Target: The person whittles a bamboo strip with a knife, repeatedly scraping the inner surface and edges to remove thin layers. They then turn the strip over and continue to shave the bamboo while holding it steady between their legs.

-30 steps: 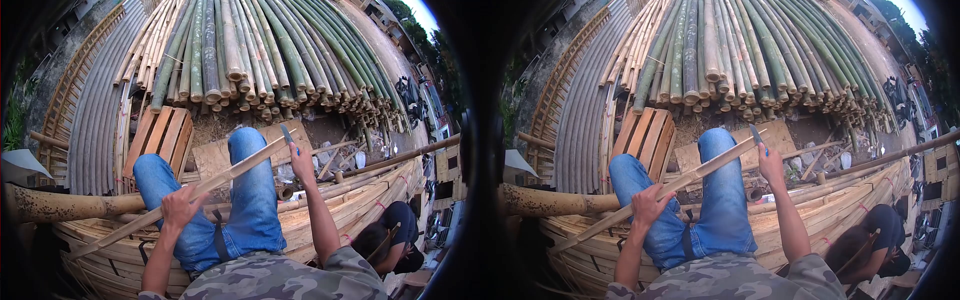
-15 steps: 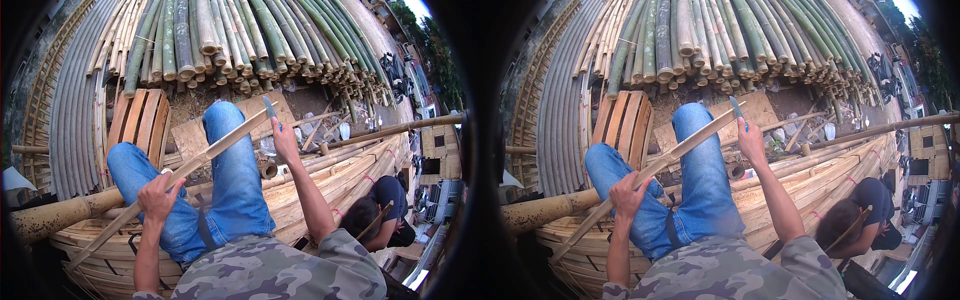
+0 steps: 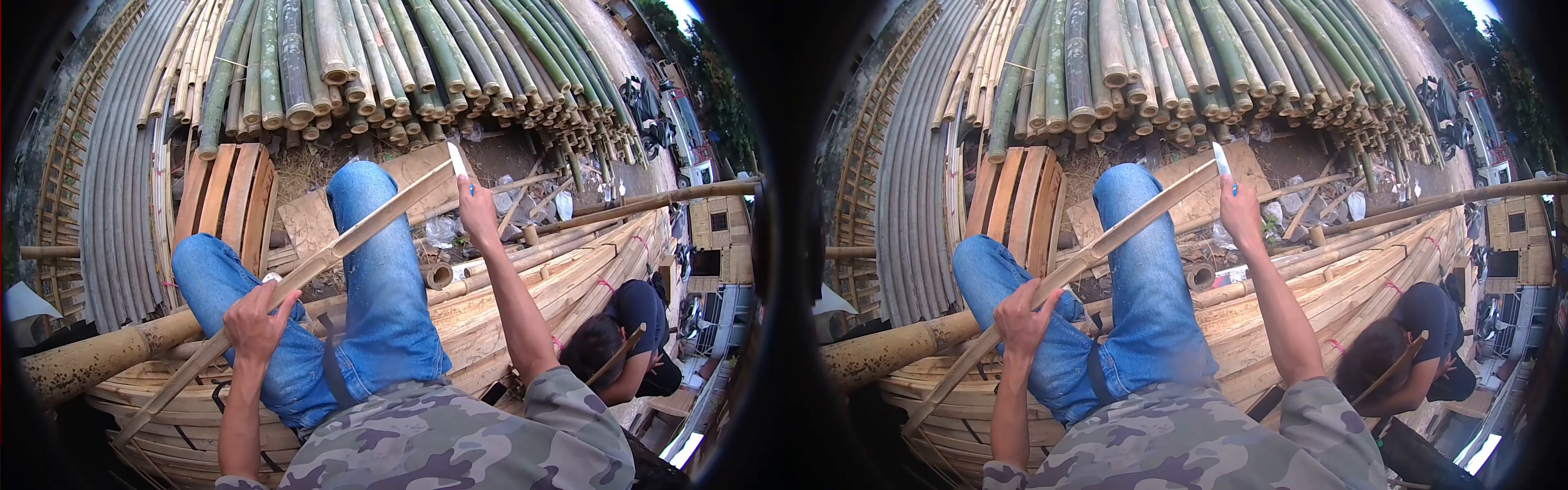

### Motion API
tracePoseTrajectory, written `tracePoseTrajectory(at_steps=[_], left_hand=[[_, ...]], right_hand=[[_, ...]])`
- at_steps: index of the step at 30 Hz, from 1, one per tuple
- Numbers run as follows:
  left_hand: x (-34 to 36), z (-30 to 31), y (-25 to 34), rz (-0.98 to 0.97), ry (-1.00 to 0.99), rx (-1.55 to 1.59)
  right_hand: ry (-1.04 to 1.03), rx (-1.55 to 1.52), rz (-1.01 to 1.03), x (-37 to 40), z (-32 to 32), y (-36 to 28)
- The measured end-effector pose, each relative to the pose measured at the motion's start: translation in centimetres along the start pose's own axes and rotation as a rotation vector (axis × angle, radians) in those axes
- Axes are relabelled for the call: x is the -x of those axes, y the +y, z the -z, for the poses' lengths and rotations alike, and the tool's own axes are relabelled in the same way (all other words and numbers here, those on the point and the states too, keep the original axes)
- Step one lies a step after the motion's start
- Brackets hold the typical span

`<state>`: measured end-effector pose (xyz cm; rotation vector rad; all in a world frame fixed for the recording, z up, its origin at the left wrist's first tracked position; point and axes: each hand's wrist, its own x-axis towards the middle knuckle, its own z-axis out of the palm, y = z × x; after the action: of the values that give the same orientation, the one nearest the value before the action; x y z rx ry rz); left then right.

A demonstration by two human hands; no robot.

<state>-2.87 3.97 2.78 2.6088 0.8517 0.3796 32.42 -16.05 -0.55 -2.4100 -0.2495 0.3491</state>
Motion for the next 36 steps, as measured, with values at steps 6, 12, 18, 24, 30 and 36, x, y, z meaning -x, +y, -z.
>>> tracePoseTrajectory(at_steps=[6, 12, 18, 24, 30, 36], left_hand=[[0.0, -0.7, -0.2, -0.091, 0.108, 0.01], [-0.4, -0.8, 0.1, -0.092, 0.088, -0.014], [-0.6, -1.0, 0.1, -0.087, 0.089, -0.013], [-0.6, -1.3, 0.3, -0.136, 0.124, -0.094], [-0.7, -1.6, 0.3, -0.142, 0.153, -0.079], [-0.5, -1.3, 0.2, -0.117, 0.116, -0.055]], right_hand=[[0.036, -0.261, -0.022, -0.5, 3.9, -1.7], [0.067, -0.182, 0.005, -1.7, 3.8, -0.6], [-0.079, 0.018, 0.096, 2.2, -0.5, -0.4], [-0.09, -0.281, -0.054, -0.4, 3.7, -1.2], [-0.197, -0.396, -0.105, 0.0, 3.2, -1.7], [-0.229, -0.302, -0.075, 1.2, -0.4, -0.9]])
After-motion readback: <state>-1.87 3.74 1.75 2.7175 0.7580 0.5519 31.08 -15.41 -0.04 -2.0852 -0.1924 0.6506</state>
